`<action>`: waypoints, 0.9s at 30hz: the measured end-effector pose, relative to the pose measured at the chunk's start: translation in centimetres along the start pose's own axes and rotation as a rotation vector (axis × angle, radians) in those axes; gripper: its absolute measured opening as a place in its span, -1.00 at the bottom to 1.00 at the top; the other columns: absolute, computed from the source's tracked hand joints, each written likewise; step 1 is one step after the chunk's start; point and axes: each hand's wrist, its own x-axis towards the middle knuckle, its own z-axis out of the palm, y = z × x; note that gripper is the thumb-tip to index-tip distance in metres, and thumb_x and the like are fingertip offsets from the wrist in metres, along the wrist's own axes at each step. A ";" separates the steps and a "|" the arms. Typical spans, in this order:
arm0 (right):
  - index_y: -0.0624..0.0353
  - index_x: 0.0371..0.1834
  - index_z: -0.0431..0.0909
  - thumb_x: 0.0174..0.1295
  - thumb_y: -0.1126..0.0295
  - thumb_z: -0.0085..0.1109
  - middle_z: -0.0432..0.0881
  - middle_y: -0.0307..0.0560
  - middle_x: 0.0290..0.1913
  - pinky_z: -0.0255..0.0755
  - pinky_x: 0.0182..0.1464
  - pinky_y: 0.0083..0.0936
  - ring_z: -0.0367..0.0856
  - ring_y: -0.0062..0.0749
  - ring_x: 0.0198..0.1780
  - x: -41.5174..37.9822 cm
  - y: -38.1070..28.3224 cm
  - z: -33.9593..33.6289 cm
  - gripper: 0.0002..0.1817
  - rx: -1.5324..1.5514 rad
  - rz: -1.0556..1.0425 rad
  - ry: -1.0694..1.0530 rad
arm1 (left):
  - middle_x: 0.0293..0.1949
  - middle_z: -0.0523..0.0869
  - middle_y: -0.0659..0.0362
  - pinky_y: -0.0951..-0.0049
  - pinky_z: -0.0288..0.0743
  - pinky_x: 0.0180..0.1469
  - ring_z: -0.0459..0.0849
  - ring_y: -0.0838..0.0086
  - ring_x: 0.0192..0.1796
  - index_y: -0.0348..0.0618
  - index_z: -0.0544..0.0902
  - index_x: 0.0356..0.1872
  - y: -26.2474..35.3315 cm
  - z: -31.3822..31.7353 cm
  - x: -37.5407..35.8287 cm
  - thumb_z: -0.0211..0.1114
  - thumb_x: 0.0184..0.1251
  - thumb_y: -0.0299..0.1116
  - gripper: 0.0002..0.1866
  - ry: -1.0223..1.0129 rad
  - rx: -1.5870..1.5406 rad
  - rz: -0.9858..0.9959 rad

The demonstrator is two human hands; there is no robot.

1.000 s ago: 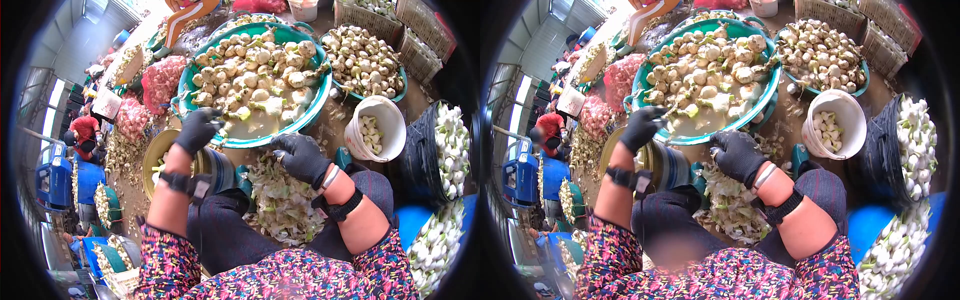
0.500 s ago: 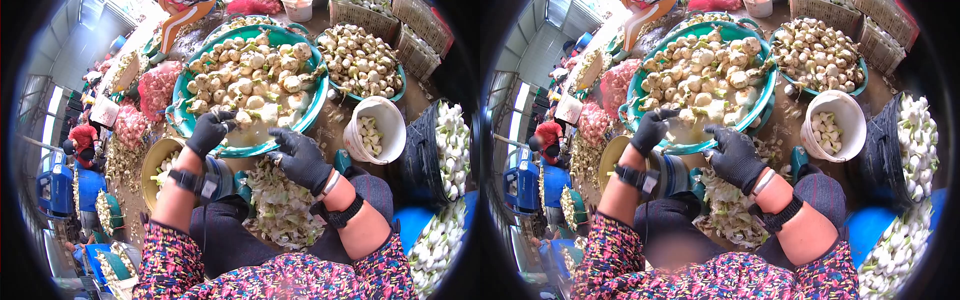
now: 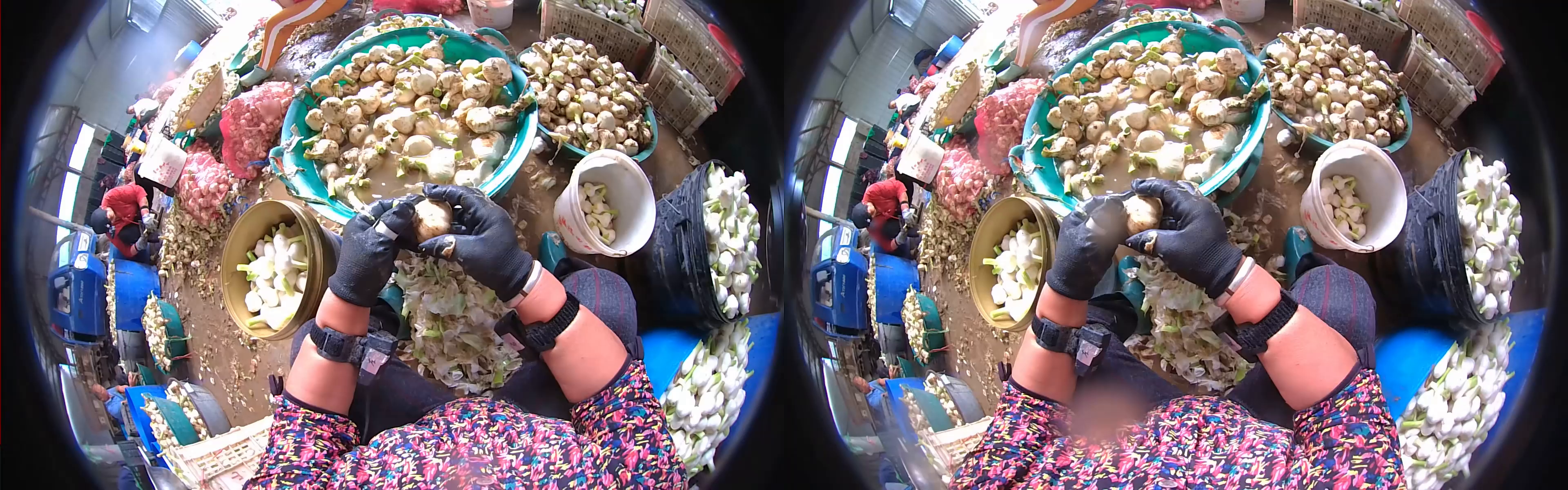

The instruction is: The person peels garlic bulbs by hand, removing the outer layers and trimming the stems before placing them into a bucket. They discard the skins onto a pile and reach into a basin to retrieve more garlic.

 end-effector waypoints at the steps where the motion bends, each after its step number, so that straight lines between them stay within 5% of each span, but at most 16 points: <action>1: 0.30 0.09 0.36 -0.13 0.64 0.35 0.49 -0.05 0.03 0.48 0.04 -0.53 0.52 -0.42 0.01 -0.1 -0.2 -0.1 -0.38 -0.001 0.002 0.002 | -0.40 0.61 0.20 0.53 0.49 -0.30 0.57 0.56 -0.35 -0.32 0.55 -0.05 0.0 0.0 -0.1 0.12 0.30 -0.33 -0.70 -0.001 -0.002 -0.001; 3: 0.33 0.10 0.34 -0.09 0.65 0.30 0.51 -0.01 0.02 0.50 0.01 -0.52 0.54 -0.39 -0.02 -0.2 -1.4 -0.1 -0.40 0.244 0.250 0.030 | -0.31 0.63 0.16 0.51 0.52 -0.26 0.60 0.55 -0.30 -0.34 0.56 -0.06 0.2 0.0 -0.4 0.10 0.32 -0.35 -0.71 -0.022 -0.232 -0.168; 7: 0.31 0.16 0.33 -0.05 0.65 0.24 0.50 -0.03 0.06 0.42 0.09 -0.49 0.49 -0.42 0.07 -0.1 -1.6 -0.5 -0.40 0.286 0.309 0.057 | -0.22 0.64 0.12 0.49 0.55 -0.20 0.62 0.53 -0.23 -0.36 0.54 -0.04 1.8 0.5 -0.4 0.08 0.32 -0.36 -0.70 0.045 -0.329 -0.128; 9: 0.31 0.18 0.31 -0.02 0.63 0.22 0.50 -0.02 0.06 0.39 0.11 -0.50 0.49 -0.44 0.05 0.0 -1.2 -0.4 -0.40 0.356 0.230 0.036 | -0.20 0.65 0.11 0.48 0.56 -0.17 0.63 0.53 -0.18 -0.35 0.51 0.02 1.6 -0.3 -0.2 0.09 0.31 -0.39 -0.68 -0.055 0.362 0.188; 10: 0.31 0.18 0.31 -0.02 0.63 0.22 0.50 -0.02 0.06 0.39 0.11 -0.50 0.49 -0.44 0.05 0.0 -1.2 -0.4 -0.40 0.357 0.229 0.036 | -0.20 0.65 0.11 0.48 0.56 -0.17 0.63 0.53 -0.18 -0.35 0.51 0.02 1.9 -0.1 -0.3 0.09 0.31 -0.39 -0.68 -0.055 0.362 0.188; 12: 0.31 0.20 0.28 0.03 0.62 0.20 0.51 -0.02 0.05 0.40 0.09 -0.51 0.49 -0.45 0.03 0.0 -1.3 -0.3 -0.41 0.347 0.189 0.024 | -0.21 0.66 0.12 0.50 0.55 -0.19 0.63 0.53 -0.21 -0.35 0.51 0.01 2.8 0.4 -0.4 0.11 0.30 -0.40 -0.69 0.008 -0.107 -0.099; 16: 0.30 0.21 0.27 0.14 0.53 0.14 0.51 -0.04 0.05 0.40 0.08 -0.50 0.49 -0.48 0.01 -0.3 -1.0 -0.3 -0.47 0.203 0.205 0.028 | -0.23 0.66 0.15 0.53 0.53 -0.21 0.62 0.54 -0.24 -0.34 0.56 -0.05 1.2 0.7 -0.6 0.11 0.25 -0.45 -0.73 0.038 -0.501 -0.268; 19: 0.27 0.16 0.33 0.24 0.27 0.08 0.54 -0.07 -0.01 0.43 -0.01 -0.52 0.51 -0.47 0.00 -0.2 -0.5 -0.8 -0.54 0.247 0.288 0.066 | -0.25 0.66 0.18 0.54 0.51 -0.23 0.62 0.55 -0.27 -0.32 0.60 -0.13 1.1 -0.2 -0.9 0.09 0.15 -0.53 -0.74 -0.025 -0.186 -0.196; 21: 0.21 0.08 0.40 0.27 0.05 -0.01 0.57 -0.12 -0.10 0.47 -0.16 -0.55 0.56 -0.45 -0.10 0.0 -0.8 -1.0 -0.52 0.671 0.634 -0.157 | -0.29 0.68 0.15 0.49 0.50 -0.20 0.62 0.51 -0.27 -0.27 0.63 -0.19 0.9 -0.2 -1.0 0.09 0.04 -0.59 -0.71 0.046 -0.218 -0.197; 22: 0.14 0.01 0.43 0.25 -0.03 -0.04 0.59 -0.18 -0.17 0.49 -0.29 -0.57 0.59 -0.45 -0.22 -0.5 -1.1 -0.8 -0.52 0.614 0.734 -0.141 | -0.32 0.68 0.09 0.44 0.49 -0.18 0.63 0.41 -0.27 -0.23 0.64 -0.22 -0.7 -0.1 -0.8 0.11 0.00 -0.60 -0.72 0.093 0.025 0.071; 23: 0.10 -0.16 0.46 0.30 0.12 -0.04 0.59 -0.20 -0.32 0.46 -0.42 -0.61 0.58 -0.49 -0.36 -0.6 -1.9 -0.5 -0.71 0.739 0.848 -0.292 | -0.32 0.66 0.05 0.40 0.48 -0.17 0.62 0.32 -0.26 -0.20 0.64 -0.22 -0.3 -0.6 -0.6 0.13 0.00 -0.59 -0.72 0.069 0.100 0.086; 27: 0.07 -0.11 0.45 0.27 0.09 0.02 0.60 -0.22 -0.29 0.50 -0.38 -0.58 0.59 -0.50 -0.34 -1.2 -0.7 0.4 -0.69 0.720 0.788 -0.175 | -0.23 0.66 0.03 0.43 0.50 -0.16 0.64 0.33 -0.22 -0.24 0.56 -0.03 0.6 0.0 -0.6 0.14 0.04 -0.57 -0.62 -0.028 0.334 0.143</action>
